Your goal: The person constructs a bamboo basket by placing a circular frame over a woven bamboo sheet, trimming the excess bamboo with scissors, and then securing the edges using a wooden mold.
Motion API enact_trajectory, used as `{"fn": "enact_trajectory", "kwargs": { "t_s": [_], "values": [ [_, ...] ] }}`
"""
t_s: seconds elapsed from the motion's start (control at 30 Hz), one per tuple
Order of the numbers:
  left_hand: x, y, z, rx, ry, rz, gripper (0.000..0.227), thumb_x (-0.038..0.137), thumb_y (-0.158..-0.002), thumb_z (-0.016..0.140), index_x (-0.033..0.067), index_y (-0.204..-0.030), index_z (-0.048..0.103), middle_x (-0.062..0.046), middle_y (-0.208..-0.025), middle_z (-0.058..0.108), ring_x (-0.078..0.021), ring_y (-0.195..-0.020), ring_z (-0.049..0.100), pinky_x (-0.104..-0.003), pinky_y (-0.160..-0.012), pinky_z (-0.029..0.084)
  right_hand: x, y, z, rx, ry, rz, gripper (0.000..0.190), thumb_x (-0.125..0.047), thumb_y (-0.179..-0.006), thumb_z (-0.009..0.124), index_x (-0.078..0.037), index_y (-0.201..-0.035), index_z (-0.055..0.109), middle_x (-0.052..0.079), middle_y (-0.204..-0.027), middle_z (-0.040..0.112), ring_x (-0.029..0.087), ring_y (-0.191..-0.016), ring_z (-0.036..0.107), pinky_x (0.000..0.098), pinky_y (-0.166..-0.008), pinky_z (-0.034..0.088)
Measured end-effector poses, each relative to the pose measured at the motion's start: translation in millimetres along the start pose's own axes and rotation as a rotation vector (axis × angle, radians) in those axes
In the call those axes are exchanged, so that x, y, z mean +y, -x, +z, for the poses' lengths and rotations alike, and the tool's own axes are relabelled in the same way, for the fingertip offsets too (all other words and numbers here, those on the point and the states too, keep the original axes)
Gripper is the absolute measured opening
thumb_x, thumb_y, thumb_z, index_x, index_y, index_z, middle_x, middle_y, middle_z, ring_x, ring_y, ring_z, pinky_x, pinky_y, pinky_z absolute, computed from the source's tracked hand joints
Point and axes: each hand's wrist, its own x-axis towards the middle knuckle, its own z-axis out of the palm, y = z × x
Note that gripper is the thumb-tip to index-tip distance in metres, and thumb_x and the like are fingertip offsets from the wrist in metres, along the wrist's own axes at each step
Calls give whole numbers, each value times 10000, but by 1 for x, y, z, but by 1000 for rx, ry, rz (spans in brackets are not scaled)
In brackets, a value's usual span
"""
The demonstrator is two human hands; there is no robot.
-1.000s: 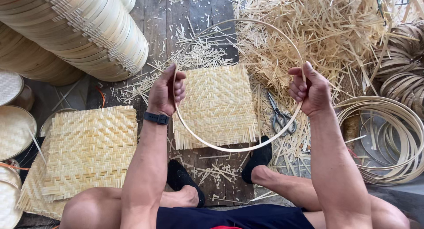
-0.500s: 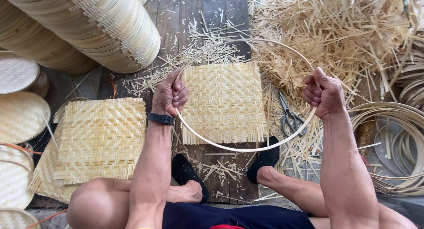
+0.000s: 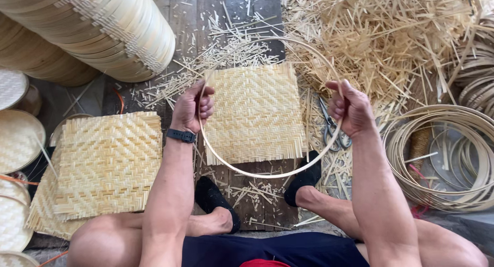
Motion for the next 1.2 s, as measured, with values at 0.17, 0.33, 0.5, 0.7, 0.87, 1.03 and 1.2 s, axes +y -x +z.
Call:
{"fn": "enact_trajectory", "kwargs": {
  "t_s": [0.17,0.33,0.5,0.7,0.87,1.03,1.2],
  "values": [
    [-18,-16,-15,-71,212,2,409,361,-1014,684,101,-723,564,45,-515,422,-62,-409,366,-209,-350,297,22,-12,-5,151,-107,32,455,-470,-1041,657,-44,-884,621,-75,-551,375,54,-428,348,219,-372,286],
    [-33,-28,-25,8,273,-2,407,363,-1023,674,107,-730,553,46,-536,418,-65,-422,360,-208,-352,285,32,-16,-5,200,-48,55,457,-483,-997,689,-56,-848,621,-82,-550,379,42,-429,353,211,-374,288],
    [-44,-34,-40,147,236,9,354,390,-998,687,57,-884,648,40,-584,454,-58,-454,394,-207,-382,305,39,-21,-6,202,254,75,312,-336,-924,709,-53,-1053,690,19,-746,671,88,-594,618,260,-526,542],
    [-107,-55,-92,507,-49,249,245,272,-893,767,83,-1040,708,3,-751,672,-75,-542,555,-229,-425,449,102,-55,-10,311,565,133,300,-65,-904,709,-42,-1199,665,100,-976,763,126,-760,708,296,-642,612],
    [-146,-88,-145,714,-899,148,316,105,-837,812,144,-1150,780,-28,-907,789,-86,-719,712,-241,-631,600,152,-85,-22,301,984,138,489,0,-847,768,-61,-1324,679,131,-963,703,175,-776,669,331,-660,594],
    [-162,-97,-170,664,-1173,129,412,83,-774,857,195,-1163,781,-56,-889,779,-125,-719,691,-284,-665,590,175,-93,-28,348,1152,135,456,-37,-843,781,-108,-1289,716,106,-970,766,172,-827,714,317,-821,593],
    [-157,-89,-162,674,-1177,130,364,113,-775,859,191,-1126,800,-55,-849,797,-134,-686,701,-312,-648,570,169,-87,-20,469,1157,204,364,-100,-836,819,-114,-1195,756,120,-1031,762,175,-861,718,309,-862,590]
  ]
}}
